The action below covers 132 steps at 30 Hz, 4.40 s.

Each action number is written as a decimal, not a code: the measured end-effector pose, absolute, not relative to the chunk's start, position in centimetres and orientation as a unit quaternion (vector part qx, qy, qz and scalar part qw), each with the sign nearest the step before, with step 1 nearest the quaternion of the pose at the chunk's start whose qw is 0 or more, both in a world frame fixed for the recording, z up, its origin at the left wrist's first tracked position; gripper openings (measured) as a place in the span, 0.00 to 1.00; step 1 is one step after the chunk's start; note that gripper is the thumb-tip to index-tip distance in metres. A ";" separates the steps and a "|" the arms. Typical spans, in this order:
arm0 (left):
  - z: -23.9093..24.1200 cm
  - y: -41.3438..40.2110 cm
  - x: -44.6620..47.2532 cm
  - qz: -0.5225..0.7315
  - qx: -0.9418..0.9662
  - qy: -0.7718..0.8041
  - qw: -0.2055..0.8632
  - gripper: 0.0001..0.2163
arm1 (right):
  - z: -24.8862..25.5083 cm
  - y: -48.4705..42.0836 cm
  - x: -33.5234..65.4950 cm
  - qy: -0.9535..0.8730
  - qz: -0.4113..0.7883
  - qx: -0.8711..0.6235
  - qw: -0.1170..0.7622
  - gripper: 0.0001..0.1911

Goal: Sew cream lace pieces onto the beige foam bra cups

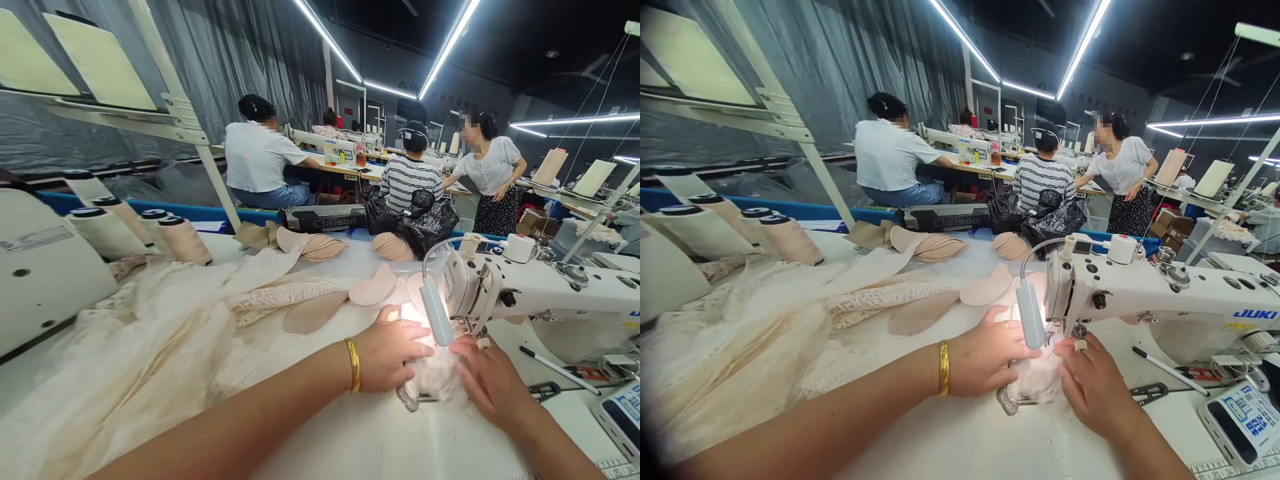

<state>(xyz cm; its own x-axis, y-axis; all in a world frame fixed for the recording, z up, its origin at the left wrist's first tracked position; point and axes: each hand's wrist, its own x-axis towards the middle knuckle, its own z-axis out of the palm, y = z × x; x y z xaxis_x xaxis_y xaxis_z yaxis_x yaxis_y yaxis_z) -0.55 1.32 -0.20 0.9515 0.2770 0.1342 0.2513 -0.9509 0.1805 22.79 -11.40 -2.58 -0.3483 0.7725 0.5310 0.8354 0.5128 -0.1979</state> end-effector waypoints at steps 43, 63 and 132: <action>-1.7 2.5 0.0 0.135 0.986 0.075 0.067 0.22 | -3.7 -9.9 23.9 -0.794 0.011 -0.585 0.165 0.18; -4.1 3.6 0.9 0.182 0.979 0.073 0.048 0.15 | -3.4 -10.2 23.9 -0.792 -0.001 -0.564 0.235 0.16; -2.4 -0.1 1.4 0.194 0.972 0.121 -0.050 0.09 | -4.1 -10.1 22.4 -0.810 0.016 -0.544 0.216 0.13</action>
<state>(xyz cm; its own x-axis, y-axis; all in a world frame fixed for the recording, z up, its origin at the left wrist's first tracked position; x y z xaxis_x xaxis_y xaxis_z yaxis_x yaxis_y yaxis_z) 1.38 -0.05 -2.45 0.8950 0.2167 0.3898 0.2557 -0.9655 -0.0503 22.39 -10.10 -4.07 -0.3142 0.8894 0.3322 0.8756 0.4067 -0.2607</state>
